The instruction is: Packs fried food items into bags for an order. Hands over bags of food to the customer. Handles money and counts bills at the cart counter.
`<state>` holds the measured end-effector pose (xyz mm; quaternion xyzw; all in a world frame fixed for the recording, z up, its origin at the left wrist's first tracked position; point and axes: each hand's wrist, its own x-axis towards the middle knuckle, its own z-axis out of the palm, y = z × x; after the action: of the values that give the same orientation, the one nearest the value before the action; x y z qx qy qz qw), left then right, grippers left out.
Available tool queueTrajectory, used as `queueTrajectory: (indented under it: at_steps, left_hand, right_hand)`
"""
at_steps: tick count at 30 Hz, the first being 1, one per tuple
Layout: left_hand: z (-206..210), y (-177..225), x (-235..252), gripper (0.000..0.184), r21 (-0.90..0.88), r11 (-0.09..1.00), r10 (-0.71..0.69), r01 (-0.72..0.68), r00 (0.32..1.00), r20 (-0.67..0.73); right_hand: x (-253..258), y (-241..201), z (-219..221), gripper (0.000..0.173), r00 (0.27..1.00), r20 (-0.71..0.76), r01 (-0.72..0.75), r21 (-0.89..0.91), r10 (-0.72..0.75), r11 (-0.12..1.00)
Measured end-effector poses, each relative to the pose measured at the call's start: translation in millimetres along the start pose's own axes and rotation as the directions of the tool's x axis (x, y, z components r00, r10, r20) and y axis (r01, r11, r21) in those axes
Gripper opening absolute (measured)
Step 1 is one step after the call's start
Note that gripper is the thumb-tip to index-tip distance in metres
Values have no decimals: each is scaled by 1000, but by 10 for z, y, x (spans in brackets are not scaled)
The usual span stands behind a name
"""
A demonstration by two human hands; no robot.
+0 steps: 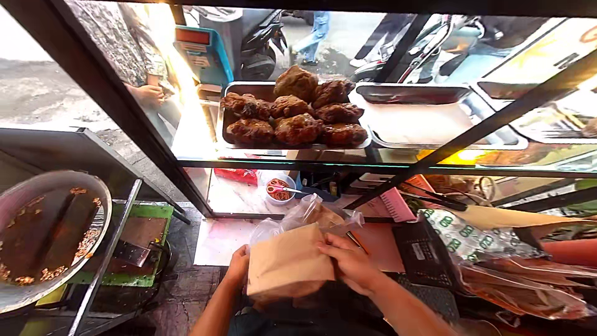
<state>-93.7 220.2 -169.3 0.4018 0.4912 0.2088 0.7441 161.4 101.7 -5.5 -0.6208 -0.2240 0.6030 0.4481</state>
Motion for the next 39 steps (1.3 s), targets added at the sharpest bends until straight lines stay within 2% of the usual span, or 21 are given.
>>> queueTrajectory:
  at_steps: [2, 4, 6, 9, 12, 16, 19, 22, 24, 25, 26, 27, 28, 29, 30, 31, 33, 35, 36, 37, 39]
  left_hand:
    - [-196, -161, -17, 40, -174, 975, -128, 135, 990, 51]
    - [-379, -389, 36, 38, -255, 954, -157, 156, 987, 15]
    - [-461, -449, -12, 32, -166, 981, -116, 100, 989, -91]
    - [-527, -384, -217, 23, 129, 981, 169, -141, 958, -232]
    - [-524, -349, -412, 20, 353, 867, 451, -353, 856, -252]
    - [-352, -196, -601, 22, 323, 787, 596, -526, 783, -179]
    - [-176, 93, -772, 24, 286, 678, 700, -677, 713, 28]
    - [33, 378, -951, 25, 241, 599, 729, -764, 644, 232]
    - [113, 602, -1045, 26, 203, 620, 708, -758, 652, 272]
    - [113, 713, -1082, 27, 165, 679, 672, -716, 696, 253]
    - [81, 810, -1090, 28, 112, 742, 632, -661, 745, 211]
    - [26, 891, -1068, 29, 57, 789, 597, -611, 786, 159]
    - [-44, 953, -1030, 29, 5, 822, 566, -569, 818, 107]
    - [-121, 997, -995, 29, -35, 846, 533, -532, 844, 60]
    - [-186, 1031, -977, 29, -66, 866, 497, -496, 868, 10]
    - [-236, 1063, -973, 28, -99, 881, 460, -462, 887, -45]
    - [-280, 1145, -995, 26, -158, 900, 385, -407, 910, -151]
    - [-274, 1233, -1031, 22, -161, 904, 361, -396, 909, -210]
    - [-250, 1279, -1056, 20, -111, 906, 382, -409, 902, -201]
    - [-205, 1325, -1094, 33, -23, 902, 423, -431, 893, -151]
    - [-36, 1420, -1162, 74, 175, 846, 502, -504, 863, 58]
  right_hand:
    - [177, 214, 245, 24, 989, -73, -124, 110, 132, 986]
    - [280, 420, 425, 29, 971, -142, -162, 208, 193, 965]
    - [330, 553, 563, 30, 951, -229, -131, 306, 206, 943]
    - [349, 520, 747, 30, 917, -336, -56, 425, 215, 903]
    - [367, 422, 912, 30, 882, -420, 20, 487, 215, 873]
    - [266, 420, 1187, 26, 904, -424, 108, 358, 58, 927]
    - [241, 532, 1338, 26, 907, -419, 172, 279, -41, 945]
    - [282, 611, 1407, 25, 909, -416, 144, 232, -36, 962]
    - [337, 657, 1351, 29, 936, -341, 126, 101, -84, 987]
    - [365, 699, 1261, 36, 958, -252, 128, -46, -135, 991]
    - [384, 723, 1146, 45, 974, -126, 151, -250, -186, 956]
    - [386, 705, 1033, 54, 973, 22, 211, -478, -228, 853]
    - [378, 648, 924, 62, 953, 181, 299, -680, -242, 669]
    - [370, 572, 827, 68, 921, 326, 387, -822, -213, 417]
    - [374, 499, 750, 69, 886, 435, 459, -872, -164, 169]
    - [390, 406, 693, 56, 854, 510, 513, -859, -102, -3]
    - [406, 222, 655, 23, 790, 606, 582, -789, -91, -196]
    - [358, -53, 711, 15, 685, 722, 661, -673, -99, -333]
    - [325, -218, 762, 14, 622, 774, 696, -617, -120, -367]
    - [288, -381, 820, 13, 574, 806, 731, -585, -147, -353]
    - [246, -603, 930, 22, 524, 809, 790, -578, -265, -205]
